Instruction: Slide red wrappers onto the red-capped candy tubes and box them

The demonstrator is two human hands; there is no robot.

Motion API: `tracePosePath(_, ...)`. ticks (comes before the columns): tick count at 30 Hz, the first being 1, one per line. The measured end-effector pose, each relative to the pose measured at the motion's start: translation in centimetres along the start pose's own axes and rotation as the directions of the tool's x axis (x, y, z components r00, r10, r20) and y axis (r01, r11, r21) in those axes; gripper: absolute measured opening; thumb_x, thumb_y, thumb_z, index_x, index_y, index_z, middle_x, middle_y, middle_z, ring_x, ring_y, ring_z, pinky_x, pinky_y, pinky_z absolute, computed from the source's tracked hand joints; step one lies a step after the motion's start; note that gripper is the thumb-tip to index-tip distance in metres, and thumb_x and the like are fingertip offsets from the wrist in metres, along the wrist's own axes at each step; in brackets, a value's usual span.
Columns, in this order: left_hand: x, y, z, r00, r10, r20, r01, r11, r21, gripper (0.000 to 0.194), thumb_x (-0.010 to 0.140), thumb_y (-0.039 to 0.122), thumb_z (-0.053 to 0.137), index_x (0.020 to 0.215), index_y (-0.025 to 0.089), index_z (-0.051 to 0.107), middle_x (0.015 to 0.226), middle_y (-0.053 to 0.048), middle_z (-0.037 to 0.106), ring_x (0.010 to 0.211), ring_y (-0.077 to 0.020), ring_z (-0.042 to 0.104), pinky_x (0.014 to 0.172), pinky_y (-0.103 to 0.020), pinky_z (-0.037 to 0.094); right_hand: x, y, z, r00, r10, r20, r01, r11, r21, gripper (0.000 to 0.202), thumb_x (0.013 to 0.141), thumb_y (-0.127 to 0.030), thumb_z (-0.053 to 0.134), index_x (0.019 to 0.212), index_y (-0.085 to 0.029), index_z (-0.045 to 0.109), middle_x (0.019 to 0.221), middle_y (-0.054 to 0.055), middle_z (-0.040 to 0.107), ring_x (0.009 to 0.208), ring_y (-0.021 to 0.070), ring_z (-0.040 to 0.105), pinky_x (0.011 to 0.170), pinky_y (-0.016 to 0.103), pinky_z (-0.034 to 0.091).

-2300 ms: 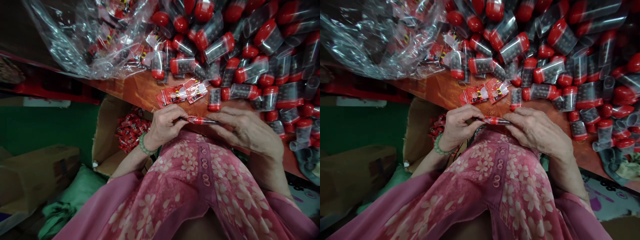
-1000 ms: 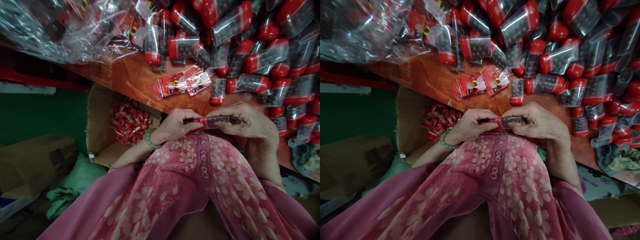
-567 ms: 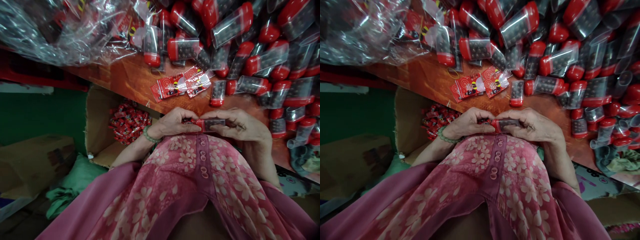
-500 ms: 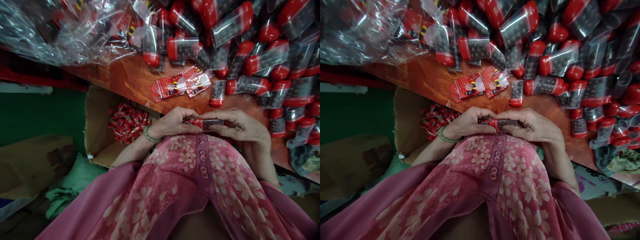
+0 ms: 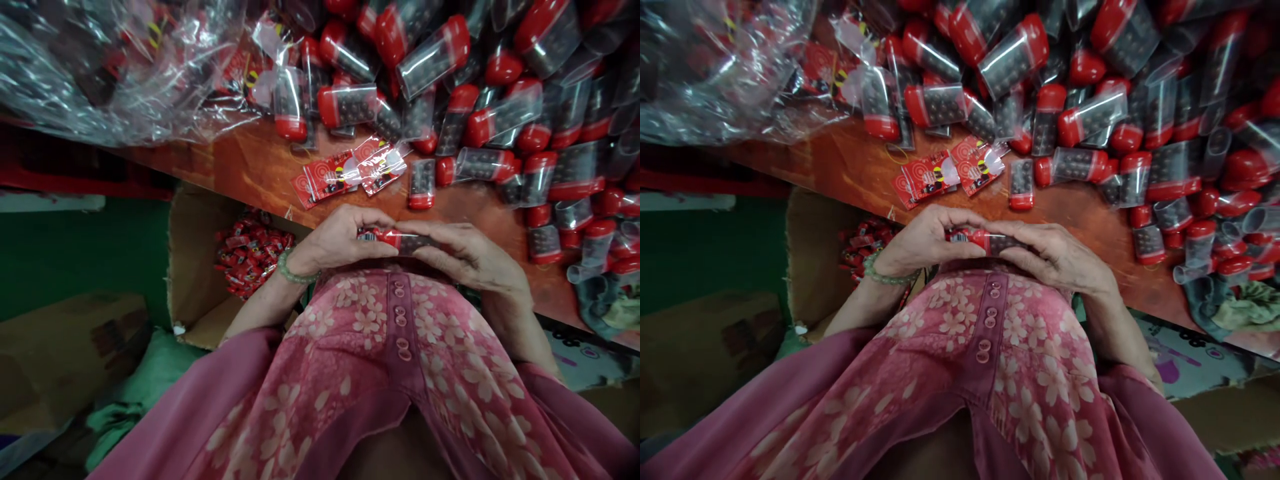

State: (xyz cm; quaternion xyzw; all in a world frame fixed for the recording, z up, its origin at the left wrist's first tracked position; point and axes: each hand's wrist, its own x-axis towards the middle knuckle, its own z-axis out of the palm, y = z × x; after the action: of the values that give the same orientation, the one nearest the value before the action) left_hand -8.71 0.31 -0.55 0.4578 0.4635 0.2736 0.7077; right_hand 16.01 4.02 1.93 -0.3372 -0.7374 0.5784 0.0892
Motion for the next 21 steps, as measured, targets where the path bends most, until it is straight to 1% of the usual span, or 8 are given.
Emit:
tracePosePath(2,-0.4,-0.3,0.0,0.991,0.018,-0.135,-0.046,0.979,-0.2,0.056,0.065,0.052,0.091,0.107,0.018,0.076,0.1,-0.005,0.077,0.085,-0.0185,0.071,0.08,-0.029,0.055,-0.3,0.2,0.7,0.986,0.082,-0.147,-0.063,0.989,0.133,0.043,0.098,-0.047,0.061,0.136,-0.027,0.067,0.121,0.006,0.077,0.095,0.0202,0.075,0.084,0.032,0.059)
tracePosePath(4,-0.8,-0.7,0.4,0.974,0.042,-0.221,-0.129,0.909,-0.397,0.066,0.061,0.062,0.091,0.11,0.022,0.074,0.109,-0.007,0.077,0.096,-0.0221,0.074,0.087,-0.034,0.059,-0.2,0.4,1.6,0.952,0.176,-0.251,-0.094,0.947,0.309,0.048,0.097,-0.052,0.063,0.137,-0.028,0.064,0.108,0.004,0.077,0.076,0.0162,0.07,0.068,0.028,0.057)
tracePosePath(6,-0.9,-1.1,1.1,0.968,0.059,-0.245,-0.184,0.828,-0.529,0.062,0.059,0.059,0.093,0.105,0.023,0.073,0.108,-0.007,0.078,0.099,-0.0226,0.075,0.09,-0.036,0.06,0.1,0.5,2.4,0.933,0.221,-0.284,-0.071,0.886,0.459,0.052,0.094,-0.055,0.065,0.138,-0.027,0.061,0.09,0.001,0.074,0.061,0.0124,0.061,0.056,0.025,0.051)
tracePosePath(9,-0.6,-1.3,2.6,0.967,0.028,-0.254,-0.178,0.787,-0.59,0.05,0.062,0.051,0.094,0.098,0.021,0.073,0.099,-0.006,0.079,0.094,-0.0198,0.076,0.092,-0.036,0.06,1.0,0.3,3.2,0.927,0.222,-0.301,-0.024,0.839,0.543,0.05,0.092,-0.055,0.069,0.13,-0.024,0.061,0.077,-0.003,0.067,0.057,0.0107,0.056,0.054,0.022,0.047)
tracePosePath(12,0.1,-0.9,3.9,0.941,-0.016,-0.337,-0.188,0.805,-0.563,0.044,0.067,0.056,0.09,0.086,0.019,0.075,0.09,-0.005,0.08,0.092,-0.02,0.076,0.097,-0.038,0.059,1.7,0.0,3.6,0.935,0.209,-0.285,-0.025,0.843,0.538,0.045,0.091,-0.054,0.07,0.12,-0.022,0.06,0.079,-0.002,0.066,0.059,0.0104,0.056,0.054,0.022,0.046)
tracePosePath(15,0.7,-0.5,4.4,0.917,-0.05,-0.395,-0.197,0.805,-0.56,0.042,0.067,0.057,0.089,0.079,0.019,0.077,0.088,-0.005,0.081,0.094,-0.0223,0.076,0.097,-0.038,0.058,2.1,-0.2,4.2,0.941,0.168,-0.293,-0.005,0.876,0.483,0.036,0.093,-0.051,0.067,0.112,-0.022,0.059,0.078,-0.003,0.063,0.058,0.0098,0.054,0.055,0.022,0.045)
tracePosePath(19,1.2,-0.6,4.4,0.887,-0.069,-0.456,-0.238,0.778,-0.581,0.038,0.065,0.05,0.093,0.082,0.02,0.079,0.088,-0.003,0.081,0.089,-0.0194,0.076,0.099,-0.036,0.057,2.4,-0.2,5.0,0.884,0.055,-0.463,0.05,0.976,0.211,0.022,0.093,-0.038,0.065,0.107,-0.022,0.059,0.086,-0.001,0.066,0.069,0.0119,0.058,0.066,0.024,0.049)
tracePosePath(21,1.4,-0.8,4.2,0.873,-0.061,-0.484,-0.266,0.772,-0.578,0.037,0.064,0.048,0.094,0.084,0.02,0.08,0.088,-0.002,0.082,0.089,-0.0181,0.076,0.1,-0.034,0.057,2.5,-0.2,5.2,0.866,0.01,-0.5,0.04,0.995,0.088,0.021,0.093,-0.036,0.064,0.109,-0.023,0.059,0.094,0.002,0.07,0.074,0.0137,0.062,0.07,0.026,0.051)
